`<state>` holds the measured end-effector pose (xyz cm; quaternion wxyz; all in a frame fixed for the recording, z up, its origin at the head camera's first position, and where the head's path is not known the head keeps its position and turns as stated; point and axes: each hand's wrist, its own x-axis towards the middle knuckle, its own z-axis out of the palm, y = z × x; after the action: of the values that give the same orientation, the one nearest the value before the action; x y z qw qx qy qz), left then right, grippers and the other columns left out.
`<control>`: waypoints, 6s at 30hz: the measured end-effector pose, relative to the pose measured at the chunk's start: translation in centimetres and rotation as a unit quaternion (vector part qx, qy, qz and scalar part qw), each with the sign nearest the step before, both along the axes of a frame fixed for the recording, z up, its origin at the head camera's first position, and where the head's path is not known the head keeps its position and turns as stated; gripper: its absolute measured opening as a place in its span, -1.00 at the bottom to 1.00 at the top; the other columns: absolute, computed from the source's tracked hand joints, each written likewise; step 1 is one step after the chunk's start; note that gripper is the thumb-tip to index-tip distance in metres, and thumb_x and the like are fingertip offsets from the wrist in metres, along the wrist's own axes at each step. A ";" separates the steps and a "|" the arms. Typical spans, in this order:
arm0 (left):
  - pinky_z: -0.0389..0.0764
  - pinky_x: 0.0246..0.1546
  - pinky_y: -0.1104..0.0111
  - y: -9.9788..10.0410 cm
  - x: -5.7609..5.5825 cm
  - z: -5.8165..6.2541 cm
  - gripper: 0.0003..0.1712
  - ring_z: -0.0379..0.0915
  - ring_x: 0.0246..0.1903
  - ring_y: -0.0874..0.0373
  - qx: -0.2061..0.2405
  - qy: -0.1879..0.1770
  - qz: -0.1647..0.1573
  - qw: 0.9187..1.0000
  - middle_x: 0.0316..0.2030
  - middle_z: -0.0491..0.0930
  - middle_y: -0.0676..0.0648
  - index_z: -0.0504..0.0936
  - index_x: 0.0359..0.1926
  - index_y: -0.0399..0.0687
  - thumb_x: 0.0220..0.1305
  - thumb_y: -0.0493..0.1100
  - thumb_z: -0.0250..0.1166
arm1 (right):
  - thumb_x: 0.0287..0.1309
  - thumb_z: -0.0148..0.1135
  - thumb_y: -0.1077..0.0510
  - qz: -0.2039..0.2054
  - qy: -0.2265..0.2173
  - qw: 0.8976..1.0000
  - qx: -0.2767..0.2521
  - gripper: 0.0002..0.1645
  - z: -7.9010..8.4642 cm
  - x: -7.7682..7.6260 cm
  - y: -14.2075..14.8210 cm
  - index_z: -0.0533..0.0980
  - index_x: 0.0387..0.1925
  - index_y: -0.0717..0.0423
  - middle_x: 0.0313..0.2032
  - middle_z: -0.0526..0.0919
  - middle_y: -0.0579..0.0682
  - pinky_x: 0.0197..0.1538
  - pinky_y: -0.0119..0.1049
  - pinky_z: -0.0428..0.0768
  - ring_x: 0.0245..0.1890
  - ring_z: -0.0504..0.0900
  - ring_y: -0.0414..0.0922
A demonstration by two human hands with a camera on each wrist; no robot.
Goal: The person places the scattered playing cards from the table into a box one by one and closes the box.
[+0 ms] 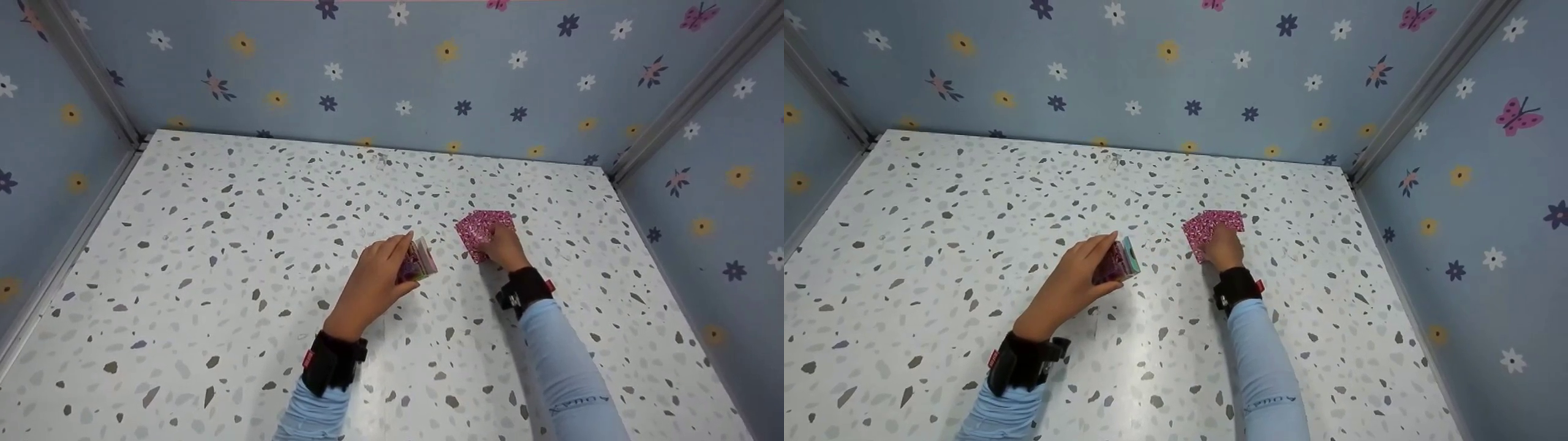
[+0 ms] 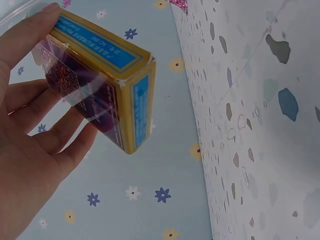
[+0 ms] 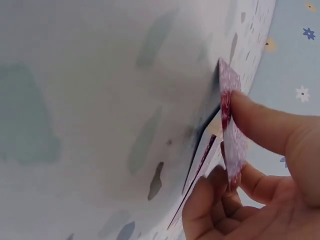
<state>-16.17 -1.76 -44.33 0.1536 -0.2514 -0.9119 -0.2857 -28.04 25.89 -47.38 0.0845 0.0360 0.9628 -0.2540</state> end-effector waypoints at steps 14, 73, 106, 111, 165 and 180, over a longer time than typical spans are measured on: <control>0.38 0.19 0.11 0.1 0.0 -0.2 -0.14 0.39 0.08 -0.08 -0.009 0.010 0.000 1.000 0.17 0.43 -0.14 0.28 0.31 -0.22 0.03 0.00 0.40 | 0.10 0.06 0.35 0.007 0.024 0.998 -0.066 -0.39 0.5 1.1 0.3 0.27 0.24 0.33 -0.03 0.54 0.35 -0.36 -0.30 0.59 -0.26 0.59 0.06; 0.33 0.22 0.08 0.6 0.0 -0.7 -0.10 0.37 0.11 -0.10 -0.007 0.022 -0.001 1.000 0.16 0.43 -0.18 0.28 0.30 -0.27 -0.02 -0.02 0.43 | 0.18 0.15 0.33 0.167 0.240 0.927 -0.237 -0.56 6.6 12.1 -5.9 0.35 0.10 0.14 -0.64 0.58 0.01 -0.63 -0.30 0.55 -0.68 0.55 -0.10; 0.32 0.23 0.11 0.8 0.1 -0.5 -0.11 0.36 0.08 -0.04 -0.023 0.036 -0.012 0.999 0.16 0.44 -0.11 0.29 0.31 -0.19 -0.04 -0.02 0.43 | 0.16 0.16 0.35 0.165 0.183 0.949 -0.195 -0.45 6.7 12.0 -7.0 0.31 0.19 0.09 -0.46 0.50 0.00 -0.59 -0.40 0.47 -0.65 0.49 -0.15; 0.32 0.24 0.12 0.9 0.1 -0.4 -0.10 0.36 0.09 -0.02 -0.034 0.025 -0.009 0.999 0.18 0.43 -0.09 0.28 0.33 -0.17 -0.01 0.03 0.41 | 0.14 0.18 0.36 0.159 0.186 0.947 -0.210 -0.49 6.5 11.9 -7.3 0.32 0.14 0.16 -0.48 0.46 0.03 -0.59 -0.41 0.46 -0.65 0.50 -0.08; 0.31 0.25 0.13 0.5 0.2 -0.3 -0.09 0.35 0.13 -0.04 -0.027 0.008 -0.010 1.000 0.20 0.41 -0.10 0.25 0.34 -0.17 0.01 0.06 0.39 | 0.23 0.04 0.24 0.017 0.047 0.996 -0.070 -0.42 1.0 -2.3 -0.2 0.25 0.21 0.49 0.19 0.32 0.44 0.32 0.04 0.26 0.24 0.29 0.26; 0.32 0.25 0.12 0.4 0.2 -0.1 -0.11 0.35 0.14 -0.06 -0.024 -0.001 -0.008 1.000 0.21 0.40 -0.12 0.24 0.34 -0.18 0.04 0.04 0.38 | 0.28 0.01 -0.01 0.075 -0.063 0.992 0.082 -0.13 -1.2 -3.5 0.5 -0.08 0.37 0.42 0.35 0.06 0.40 0.40 0.08 0.08 0.36 0.07 0.27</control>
<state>-15.96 -1.41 -44.41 0.1442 -0.2614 -0.9167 -0.2656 -31.56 26.42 -48.56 0.1610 -0.0136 0.9730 -0.1648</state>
